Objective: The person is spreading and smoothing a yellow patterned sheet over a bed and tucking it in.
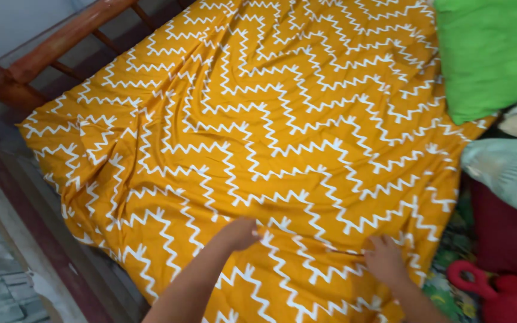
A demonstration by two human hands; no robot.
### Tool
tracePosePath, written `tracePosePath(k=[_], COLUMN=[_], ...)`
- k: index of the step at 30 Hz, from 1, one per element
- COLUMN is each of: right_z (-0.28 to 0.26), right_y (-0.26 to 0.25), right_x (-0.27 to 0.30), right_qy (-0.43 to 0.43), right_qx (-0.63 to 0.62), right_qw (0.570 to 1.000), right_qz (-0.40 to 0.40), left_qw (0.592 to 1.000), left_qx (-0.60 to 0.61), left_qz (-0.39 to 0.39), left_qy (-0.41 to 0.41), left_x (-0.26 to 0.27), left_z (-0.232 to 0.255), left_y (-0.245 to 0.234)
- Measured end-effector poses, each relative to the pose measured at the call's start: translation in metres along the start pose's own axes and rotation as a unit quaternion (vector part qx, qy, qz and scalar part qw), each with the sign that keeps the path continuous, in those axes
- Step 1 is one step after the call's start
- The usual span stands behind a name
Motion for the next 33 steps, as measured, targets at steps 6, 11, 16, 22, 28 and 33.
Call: tracePosePath(k=[6, 11, 16, 22, 28, 33], right_z=[-0.002, 0.021, 0.033, 0.020, -0.015, -0.036], right_y=[-0.111, -0.126, -0.141, -0.157, -0.192, -0.193], right_x=[0.016, 0.055, 0.097, 0.114, 0.140, 0.160], right_qy=[0.079, 0.015, -0.060, -0.134, -0.230, -0.275], right_qx=[0.011, 0.119, 0.328, 0.271, 0.152, 0.170], right_qw=[0.994, 0.970, 0.870, 0.902, 0.929, 0.891], right_qz=[-0.075, -0.212, -0.363, -0.310, -0.248, -0.319], left_qw=[0.991, 0.981, 0.958, 0.973, 0.979, 0.976], left_qx=[0.055, -0.065, -0.125, -0.066, -0.052, -0.055], left_qz=[0.074, -0.064, -0.126, -0.024, 0.020, 0.045], left_qy=[-0.095, -0.172, -0.227, -0.218, -0.195, -0.203], left_x=[-0.007, 0.052, 0.055, 0.052, 0.081, 0.102], left_z=[0.038, 0.162, 0.209, 0.215, 0.224, 0.239], left_y=[0.065, 0.070, 0.106, 0.143, 0.184, 0.204])
Point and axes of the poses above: each hand's wrist, its own x-axis away from the middle knuckle, its own y-axis out of the palm, z = x × y, the point moved 2 cm from there along -x, towards the middle knuckle, and after that the axes turned 12 degrees about y, right-handed, at the moved point
